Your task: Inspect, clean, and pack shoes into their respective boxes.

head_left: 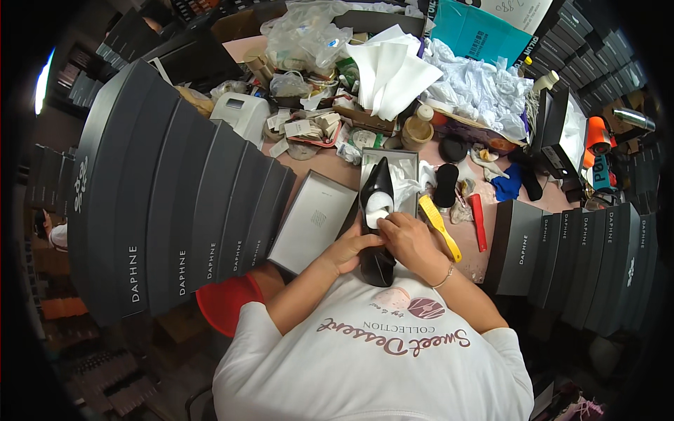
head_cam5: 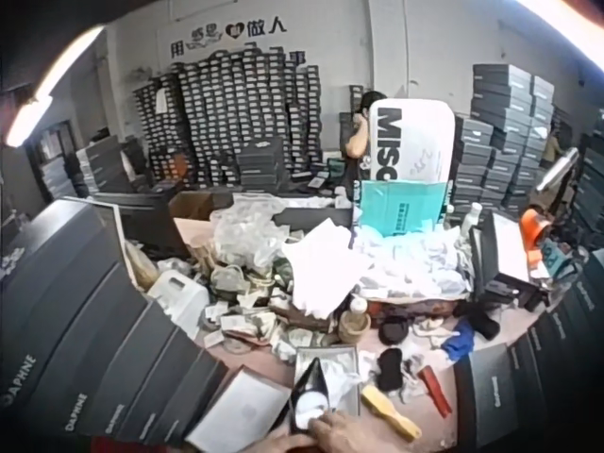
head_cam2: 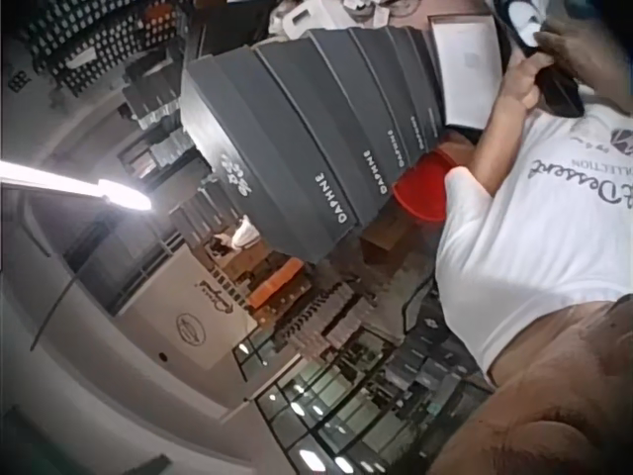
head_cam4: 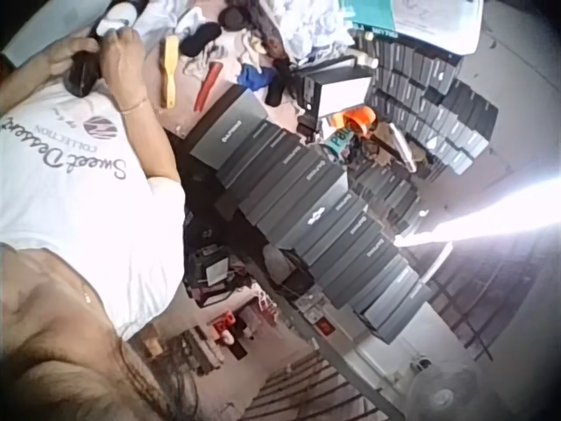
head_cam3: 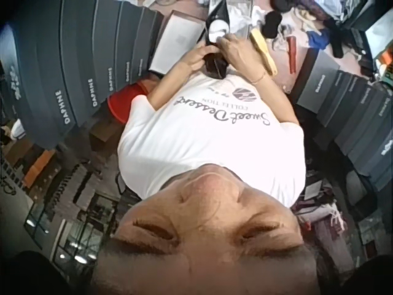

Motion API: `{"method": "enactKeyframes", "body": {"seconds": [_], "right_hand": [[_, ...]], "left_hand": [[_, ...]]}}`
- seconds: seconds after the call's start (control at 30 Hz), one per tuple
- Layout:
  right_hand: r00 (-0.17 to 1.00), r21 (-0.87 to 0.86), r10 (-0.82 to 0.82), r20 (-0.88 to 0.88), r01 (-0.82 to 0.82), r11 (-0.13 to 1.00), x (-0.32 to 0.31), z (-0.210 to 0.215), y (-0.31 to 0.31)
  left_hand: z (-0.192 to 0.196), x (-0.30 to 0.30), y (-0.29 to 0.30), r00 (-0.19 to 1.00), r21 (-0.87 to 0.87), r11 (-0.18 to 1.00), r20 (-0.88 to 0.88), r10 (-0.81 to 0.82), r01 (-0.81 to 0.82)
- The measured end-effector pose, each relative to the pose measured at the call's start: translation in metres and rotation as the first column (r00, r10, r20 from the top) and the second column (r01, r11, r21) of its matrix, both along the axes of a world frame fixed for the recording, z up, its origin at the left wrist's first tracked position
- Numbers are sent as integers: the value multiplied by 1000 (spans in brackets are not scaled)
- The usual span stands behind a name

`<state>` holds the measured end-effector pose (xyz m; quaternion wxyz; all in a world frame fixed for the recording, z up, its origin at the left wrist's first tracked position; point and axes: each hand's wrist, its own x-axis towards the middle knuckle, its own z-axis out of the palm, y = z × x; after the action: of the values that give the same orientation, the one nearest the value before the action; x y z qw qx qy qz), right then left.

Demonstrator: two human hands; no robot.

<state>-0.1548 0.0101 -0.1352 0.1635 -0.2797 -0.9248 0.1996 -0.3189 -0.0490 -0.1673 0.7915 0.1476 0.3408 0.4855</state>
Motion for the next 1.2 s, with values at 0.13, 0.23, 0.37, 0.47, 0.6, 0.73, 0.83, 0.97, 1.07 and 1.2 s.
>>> {"method": "enactKeyframes", "body": {"seconds": [0.13,0.23,0.37,0.47,0.6,0.73,0.83,0.97,1.07,1.2], "right_hand": [[998,-82,-29,55,33,996,-14,0,-6],[994,-29,-100,-50,98,995,-20,-15,15],[990,-93,-141,-1,140,986,-23,-21,15],[936,-79,-294,-192,284,956,-20,2,29],[974,1,35,-225,-36,999,-30,-23,62],[982,-1,58,-181,-59,998,-54,-48,68],[974,-155,141,-178,-170,973,-73,-49,86],[987,26,111,118,-115,993,-117,-85,160],[866,198,113,488,-236,951,-157,-131,195],[786,82,162,596,-261,962,-179,-169,203]], "left_hand": [[-14,-4,-10,992,21,1000,128,17,-20],[0,1,-4,999,1,1000,34,23,-24],[-17,5,-3,991,-44,994,73,108,-105],[-18,-4,-4,984,-55,995,154,91,-83],[-24,5,-1,993,35,998,108,54,-58],[-44,-1,-8,985,-37,989,96,143,-140],[-46,-2,-23,934,-170,945,181,308,-279],[-64,-14,-35,822,-512,732,83,563,-449],[-61,-12,-37,757,-488,645,-50,652,-588],[-44,-6,-37,690,-433,582,-146,709,-689]]}}
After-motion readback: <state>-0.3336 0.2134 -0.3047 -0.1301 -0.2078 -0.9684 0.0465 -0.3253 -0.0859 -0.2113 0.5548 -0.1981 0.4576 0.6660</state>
